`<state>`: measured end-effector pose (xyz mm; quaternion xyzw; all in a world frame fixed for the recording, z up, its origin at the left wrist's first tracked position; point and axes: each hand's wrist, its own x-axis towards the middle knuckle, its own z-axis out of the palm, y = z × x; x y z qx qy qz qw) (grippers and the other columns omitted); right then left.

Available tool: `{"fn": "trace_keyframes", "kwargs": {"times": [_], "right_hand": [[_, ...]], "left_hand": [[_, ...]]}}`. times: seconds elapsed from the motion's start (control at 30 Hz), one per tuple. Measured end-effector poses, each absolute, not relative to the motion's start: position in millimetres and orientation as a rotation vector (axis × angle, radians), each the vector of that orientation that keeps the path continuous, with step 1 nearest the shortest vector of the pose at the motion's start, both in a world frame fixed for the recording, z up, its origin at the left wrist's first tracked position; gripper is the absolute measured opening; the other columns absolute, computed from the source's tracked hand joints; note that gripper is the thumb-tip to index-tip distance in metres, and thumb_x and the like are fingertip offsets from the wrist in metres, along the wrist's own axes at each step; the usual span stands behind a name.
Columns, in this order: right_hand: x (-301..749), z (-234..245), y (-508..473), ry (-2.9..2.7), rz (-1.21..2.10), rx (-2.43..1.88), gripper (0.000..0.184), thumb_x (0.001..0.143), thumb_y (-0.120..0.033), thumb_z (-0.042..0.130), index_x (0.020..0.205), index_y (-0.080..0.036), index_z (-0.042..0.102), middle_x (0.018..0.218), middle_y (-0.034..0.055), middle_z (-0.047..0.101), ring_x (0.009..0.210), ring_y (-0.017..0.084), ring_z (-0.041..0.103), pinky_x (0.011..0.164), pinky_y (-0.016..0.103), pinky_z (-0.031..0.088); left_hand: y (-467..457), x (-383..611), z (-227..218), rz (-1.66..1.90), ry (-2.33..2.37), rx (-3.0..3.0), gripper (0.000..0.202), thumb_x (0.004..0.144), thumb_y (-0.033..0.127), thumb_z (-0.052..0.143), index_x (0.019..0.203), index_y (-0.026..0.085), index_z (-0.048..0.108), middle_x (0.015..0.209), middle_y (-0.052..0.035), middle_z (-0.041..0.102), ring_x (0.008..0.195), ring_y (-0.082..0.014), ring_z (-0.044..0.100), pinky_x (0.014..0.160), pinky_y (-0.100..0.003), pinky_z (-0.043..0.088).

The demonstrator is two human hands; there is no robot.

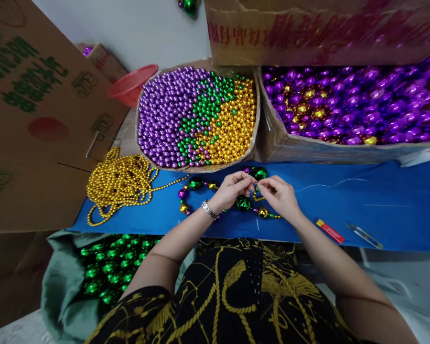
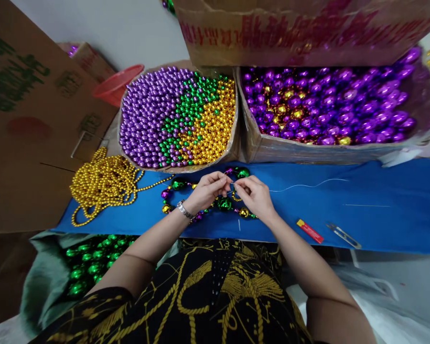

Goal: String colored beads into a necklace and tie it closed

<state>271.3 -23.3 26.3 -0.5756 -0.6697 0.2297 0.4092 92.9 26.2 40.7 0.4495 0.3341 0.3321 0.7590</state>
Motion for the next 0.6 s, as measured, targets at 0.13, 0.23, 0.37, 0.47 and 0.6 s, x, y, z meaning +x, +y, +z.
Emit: {"fn": "trace_keyframes", "kwargs": {"times": [0.13, 0.23, 0.37, 0.47, 0.6], "right_hand": [[285.4, 37.5, -26.9, -1.725, 0.587, -1.405, 0.018, 0.089, -0.037, 0.063, 0.085, -0.022, 0.072, 0.081, 0.0034, 0.067, 0.069, 0.014, 0.059, 0.065, 0.028, 0.047], [288.7, 37.3, -27.9, -1.499, 0.816, -1.371, 0.017, 0.085, -0.040, 0.067, 0.082, -0.023, 0.070, 0.081, 0.0024, 0.067, 0.076, 0.015, 0.061, 0.070, 0.029, 0.050], [286.3, 29.3, -29.0, -0.670, 1.361, -1.006, 0.026, 0.079, -0.046, 0.071, 0.079, -0.024, 0.057, 0.102, 0.0000, 0.070, 0.096, 0.016, 0.065, 0.069, 0.027, 0.055], [286.1, 24.6, -30.2, -0.345, 1.503, -0.782, 0.029, 0.077, -0.042, 0.072, 0.078, -0.025, 0.049, 0.081, -0.0045, 0.065, 0.088, 0.013, 0.065, 0.069, 0.025, 0.056], [292.5, 26.4, -31.3, -0.374, 1.491, -0.804, 0.029, 0.079, -0.037, 0.069, 0.078, -0.025, 0.043, 0.056, -0.0083, 0.029, 0.050, 0.008, 0.039, 0.049, 0.018, 0.043]], "left_hand": [[27.4, 94.4, 42.4, 0.725, 0.748, 1.083, 0.034, 0.083, 0.047, 0.068, 0.091, 0.014, 0.065, 0.074, -0.0020, 0.064, 0.059, -0.0083, 0.057, 0.060, -0.022, 0.047], [28.2, 92.0, 45.4, 0.816, 0.889, 1.408, 0.030, 0.087, 0.046, 0.062, 0.089, 0.016, 0.066, 0.078, -0.0040, 0.065, 0.069, -0.0120, 0.058, 0.067, -0.026, 0.047], [27.2, 84.5, 43.8, 0.918, 1.126, 1.577, 0.026, 0.085, 0.041, 0.063, 0.073, 0.018, 0.060, 0.076, -0.0041, 0.062, 0.072, -0.0132, 0.052, 0.068, -0.026, 0.043], [24.2, 84.0, 37.4, 0.795, 0.953, 1.094, 0.032, 0.082, 0.045, 0.063, 0.071, 0.018, 0.049, 0.078, -0.0044, 0.064, 0.059, -0.0099, 0.046, 0.053, -0.022, 0.035], [22.5, 90.9, 33.5, 0.765, 0.638, 0.592, 0.038, 0.073, 0.042, 0.073, 0.073, 0.018, 0.042, 0.082, -0.0045, 0.065, 0.058, -0.0084, 0.047, 0.050, -0.020, 0.034]]}}
